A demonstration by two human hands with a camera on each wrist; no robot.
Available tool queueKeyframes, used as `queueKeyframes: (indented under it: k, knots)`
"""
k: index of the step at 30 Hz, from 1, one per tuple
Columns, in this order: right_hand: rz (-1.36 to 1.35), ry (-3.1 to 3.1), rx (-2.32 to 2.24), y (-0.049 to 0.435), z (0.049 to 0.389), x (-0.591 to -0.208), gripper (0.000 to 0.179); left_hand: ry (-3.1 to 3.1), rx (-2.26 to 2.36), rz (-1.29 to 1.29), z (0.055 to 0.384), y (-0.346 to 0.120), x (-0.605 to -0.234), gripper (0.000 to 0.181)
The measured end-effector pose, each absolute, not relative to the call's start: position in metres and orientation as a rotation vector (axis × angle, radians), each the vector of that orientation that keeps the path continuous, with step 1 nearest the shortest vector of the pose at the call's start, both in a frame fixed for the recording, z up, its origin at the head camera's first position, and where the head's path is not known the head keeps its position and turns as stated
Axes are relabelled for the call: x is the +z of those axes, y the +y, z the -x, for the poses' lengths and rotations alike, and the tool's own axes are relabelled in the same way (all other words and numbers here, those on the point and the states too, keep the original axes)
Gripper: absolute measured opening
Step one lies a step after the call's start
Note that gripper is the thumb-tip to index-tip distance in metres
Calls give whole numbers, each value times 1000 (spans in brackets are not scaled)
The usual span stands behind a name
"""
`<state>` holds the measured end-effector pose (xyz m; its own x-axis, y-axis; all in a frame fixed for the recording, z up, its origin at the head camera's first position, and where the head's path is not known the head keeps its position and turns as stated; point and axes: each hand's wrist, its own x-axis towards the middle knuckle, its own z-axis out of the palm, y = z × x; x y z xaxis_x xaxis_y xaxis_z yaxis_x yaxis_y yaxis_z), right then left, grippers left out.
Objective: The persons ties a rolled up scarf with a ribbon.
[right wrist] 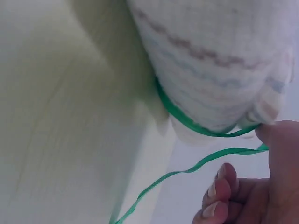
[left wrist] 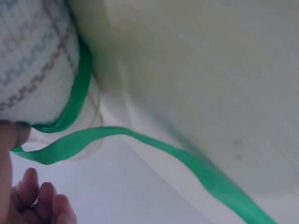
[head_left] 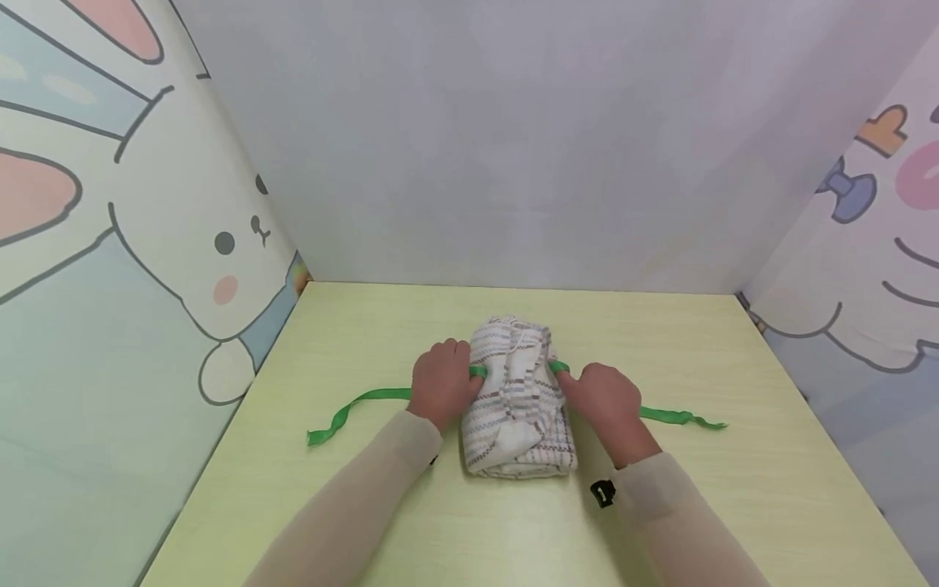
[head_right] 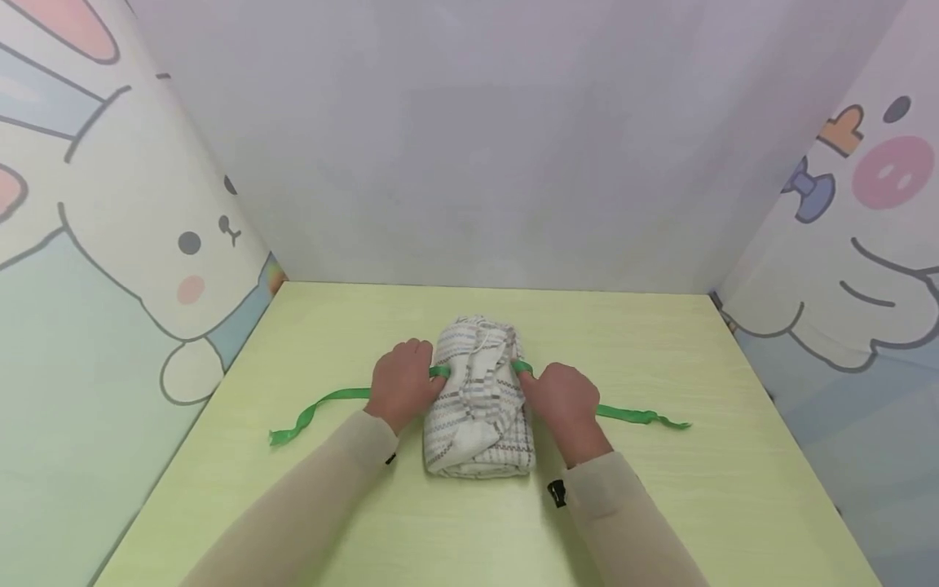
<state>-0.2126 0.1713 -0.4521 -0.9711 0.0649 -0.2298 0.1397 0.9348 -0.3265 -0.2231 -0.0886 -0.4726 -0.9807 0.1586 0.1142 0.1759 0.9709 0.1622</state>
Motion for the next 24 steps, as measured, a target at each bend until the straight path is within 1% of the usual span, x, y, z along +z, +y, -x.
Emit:
queueKeyframes:
  k: [3,5,7,10,13,16,20,24]
  knots:
    - [-153,2782,-545,170,210,-450,73,-3137,-156,125,219,-86,-464,44]
    - [-141,2737,-594,169,209,-450,78,-3240,-170,25,215,-85,-461,55]
    - [-133,2706,-642,169,208,-452,82,-3319,-207,-53,211,-83,-461,62]
    - [-136,2690,-691,169,206,-456,82,-3361,-319,-135,207,-81,-463,65]
    - [-156,2701,-721,169,206,-459,75,-3329,-450,-165,204,-79,-468,65]
    - [-175,2722,-748,166,206,-459,73,-3283,-604,-178,202,-77,-472,64]
    - [-181,2711,-847,162,204,-460,77,-3218,-923,-175,199,-76,-475,62]
    - [-142,2662,-1079,160,203,-466,80,-3123,-1318,-122,197,-74,-480,60]
